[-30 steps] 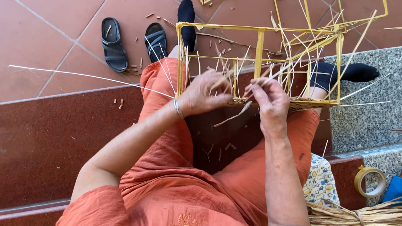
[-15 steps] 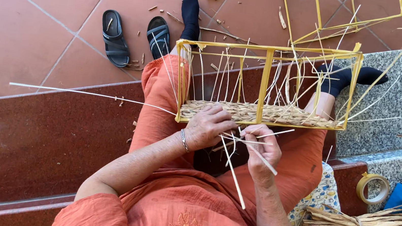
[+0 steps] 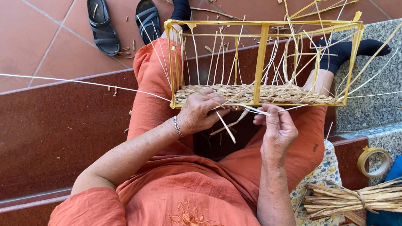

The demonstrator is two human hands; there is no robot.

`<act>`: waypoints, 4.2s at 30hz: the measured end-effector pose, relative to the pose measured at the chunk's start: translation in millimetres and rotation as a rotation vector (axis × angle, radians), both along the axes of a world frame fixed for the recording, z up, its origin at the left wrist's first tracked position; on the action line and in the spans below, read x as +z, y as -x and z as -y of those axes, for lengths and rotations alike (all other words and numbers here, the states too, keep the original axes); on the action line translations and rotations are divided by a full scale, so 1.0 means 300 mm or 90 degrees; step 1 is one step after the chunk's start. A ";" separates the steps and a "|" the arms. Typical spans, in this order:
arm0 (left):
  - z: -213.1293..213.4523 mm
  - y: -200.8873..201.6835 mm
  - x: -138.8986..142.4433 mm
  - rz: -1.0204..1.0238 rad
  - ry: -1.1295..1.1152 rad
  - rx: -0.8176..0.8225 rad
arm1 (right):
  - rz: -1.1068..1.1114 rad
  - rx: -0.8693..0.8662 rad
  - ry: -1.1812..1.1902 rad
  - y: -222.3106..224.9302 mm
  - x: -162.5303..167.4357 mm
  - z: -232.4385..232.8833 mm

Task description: The person weaves a basket by hand, interlacing dried plant strips through a yellow rectangular frame. They repeatedly thread, pull, and adjust the strips to build up the basket walls.

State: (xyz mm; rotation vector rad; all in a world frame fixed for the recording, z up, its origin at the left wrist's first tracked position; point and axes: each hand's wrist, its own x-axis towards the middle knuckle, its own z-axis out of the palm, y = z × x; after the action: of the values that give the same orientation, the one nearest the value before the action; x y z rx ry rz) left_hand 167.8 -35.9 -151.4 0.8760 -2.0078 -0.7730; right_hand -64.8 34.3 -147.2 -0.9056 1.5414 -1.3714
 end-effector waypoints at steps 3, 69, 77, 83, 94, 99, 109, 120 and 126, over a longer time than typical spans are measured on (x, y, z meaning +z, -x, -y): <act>-0.013 -0.007 0.010 0.009 0.029 -0.031 | -0.056 0.051 -0.053 0.022 -0.001 -0.057; -0.143 0.052 -0.010 0.138 0.097 -0.032 | -0.341 0.073 0.074 -0.088 0.067 -0.123; -0.146 0.085 -0.030 0.185 0.081 0.014 | 0.439 -0.044 -0.075 -0.088 0.007 -0.091; -0.144 0.075 -0.040 0.189 0.092 0.025 | 0.203 -0.047 -0.102 -0.137 -0.034 -0.120; -0.154 0.079 -0.051 0.196 0.085 0.025 | 0.053 0.012 -0.089 -0.152 0.025 -0.154; -0.155 0.085 -0.050 0.194 0.075 0.033 | 0.050 0.010 -0.105 -0.157 0.058 -0.171; -0.152 0.077 -0.036 0.194 0.067 0.031 | 0.001 -0.004 -0.129 -0.170 0.101 -0.224; -0.149 0.074 -0.025 0.190 0.037 0.027 | 0.001 0.001 -0.092 -0.186 0.145 -0.223; -0.110 0.087 -0.013 0.125 -0.049 0.038 | -0.280 0.133 0.065 -0.097 0.215 -0.002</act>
State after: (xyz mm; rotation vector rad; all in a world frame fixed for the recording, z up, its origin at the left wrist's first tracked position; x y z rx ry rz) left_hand 141.6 -3.1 -155.3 1.0870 -2.1227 -0.7595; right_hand -35.5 34.9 -82.8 -1.4632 1.6484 -1.1571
